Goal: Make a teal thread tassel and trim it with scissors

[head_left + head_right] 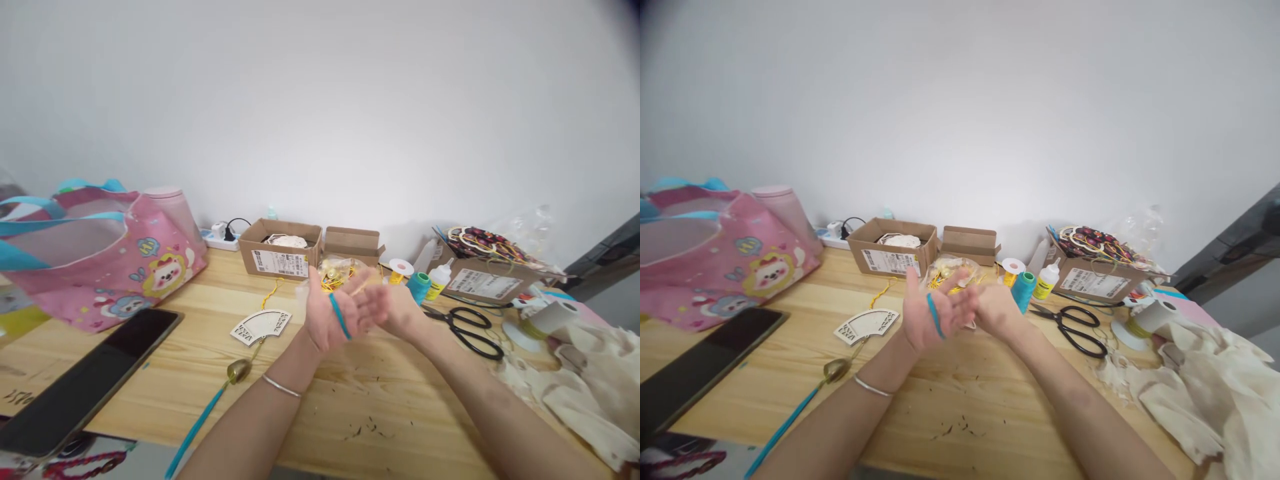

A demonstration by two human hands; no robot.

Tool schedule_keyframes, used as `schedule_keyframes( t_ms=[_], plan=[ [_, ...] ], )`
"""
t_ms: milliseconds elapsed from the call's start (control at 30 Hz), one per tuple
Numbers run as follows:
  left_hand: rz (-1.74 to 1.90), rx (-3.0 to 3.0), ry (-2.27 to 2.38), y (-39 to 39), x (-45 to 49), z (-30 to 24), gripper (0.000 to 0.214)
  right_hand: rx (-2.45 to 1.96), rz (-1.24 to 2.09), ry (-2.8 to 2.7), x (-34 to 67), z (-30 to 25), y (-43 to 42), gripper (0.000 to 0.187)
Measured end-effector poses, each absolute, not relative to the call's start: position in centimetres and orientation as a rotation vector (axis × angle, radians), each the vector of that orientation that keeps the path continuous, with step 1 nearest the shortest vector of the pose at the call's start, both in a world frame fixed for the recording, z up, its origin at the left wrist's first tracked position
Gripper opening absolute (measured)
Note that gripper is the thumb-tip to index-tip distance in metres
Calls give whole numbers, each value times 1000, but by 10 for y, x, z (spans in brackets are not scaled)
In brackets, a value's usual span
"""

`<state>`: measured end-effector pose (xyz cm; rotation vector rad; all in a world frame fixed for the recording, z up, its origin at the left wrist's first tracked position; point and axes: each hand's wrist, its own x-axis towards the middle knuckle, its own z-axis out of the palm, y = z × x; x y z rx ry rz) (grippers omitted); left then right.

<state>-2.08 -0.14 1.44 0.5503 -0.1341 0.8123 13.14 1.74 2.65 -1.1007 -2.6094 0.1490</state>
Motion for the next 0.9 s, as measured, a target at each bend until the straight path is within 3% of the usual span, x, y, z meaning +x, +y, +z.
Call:
schedule_keyframes(
  t_ms=[167,367,500,633,800,900],
  plan=[
    [1310,334,7,11,-26,21,74,-978,-365,-2820,135,19,-16,23],
    [1188,321,163,15,-16,9,78,-875,-576,-2771,129,57,-25,25],
    [964,452,194,4,0,4,84,-866,-479,-2815,116,80,-6,24],
    [795,646,99,-3,5,1,90,-935,-147,-2800,110,90,25,22],
    [423,922,-81,-4,-14,0,72,-993,234,-2695,121,73,52,26],
    [502,826,-204,-4,-24,4,76,-1008,250,-2658,130,53,45,29]
  ],
)
